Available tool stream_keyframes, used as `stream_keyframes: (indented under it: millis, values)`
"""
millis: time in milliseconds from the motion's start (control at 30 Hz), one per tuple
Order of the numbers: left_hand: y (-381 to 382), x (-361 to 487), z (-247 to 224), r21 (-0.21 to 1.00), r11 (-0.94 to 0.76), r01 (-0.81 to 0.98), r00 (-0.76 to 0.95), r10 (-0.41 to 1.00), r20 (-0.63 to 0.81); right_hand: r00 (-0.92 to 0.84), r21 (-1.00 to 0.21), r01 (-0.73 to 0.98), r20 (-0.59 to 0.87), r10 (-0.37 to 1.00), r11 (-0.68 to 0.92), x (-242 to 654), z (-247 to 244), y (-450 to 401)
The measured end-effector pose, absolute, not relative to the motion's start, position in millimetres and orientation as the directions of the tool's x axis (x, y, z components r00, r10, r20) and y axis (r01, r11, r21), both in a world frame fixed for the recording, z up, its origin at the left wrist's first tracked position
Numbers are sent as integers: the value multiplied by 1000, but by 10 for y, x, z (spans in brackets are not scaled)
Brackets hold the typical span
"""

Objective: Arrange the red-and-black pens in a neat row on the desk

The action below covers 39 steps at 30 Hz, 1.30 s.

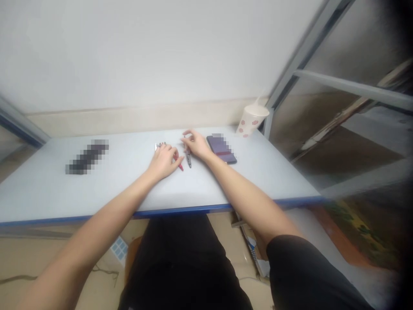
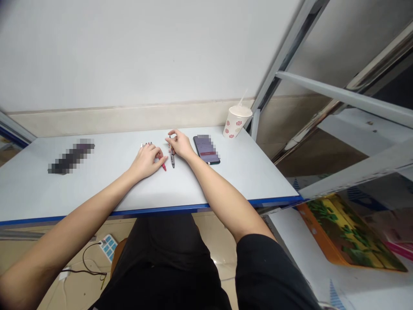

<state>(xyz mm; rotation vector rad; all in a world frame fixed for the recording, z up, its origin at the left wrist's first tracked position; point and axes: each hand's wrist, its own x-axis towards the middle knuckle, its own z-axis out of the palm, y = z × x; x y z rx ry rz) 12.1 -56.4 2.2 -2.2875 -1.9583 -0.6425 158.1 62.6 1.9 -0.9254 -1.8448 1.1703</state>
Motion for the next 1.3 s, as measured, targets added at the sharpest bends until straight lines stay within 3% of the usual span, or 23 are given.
stream_keyframes:
  millis: [167,433,1067,1300]
  values:
    - [-544,147,18,241,-148,959,60,939,339,-431,-839,266,336,837,474,1590,65,675]
    - [-529,90,34,302,-170,938,69,946,318,-453,-963,160,122,883,216,1590,103,565]
    - [-548,-101,63,496,-323,806,248,945,212,-449,-965,170,104,887,200,1596,113,532]
    - [-577,-134,67,313,-376,872,283,910,304,-451,-973,146,93,888,177,1624,149,501]
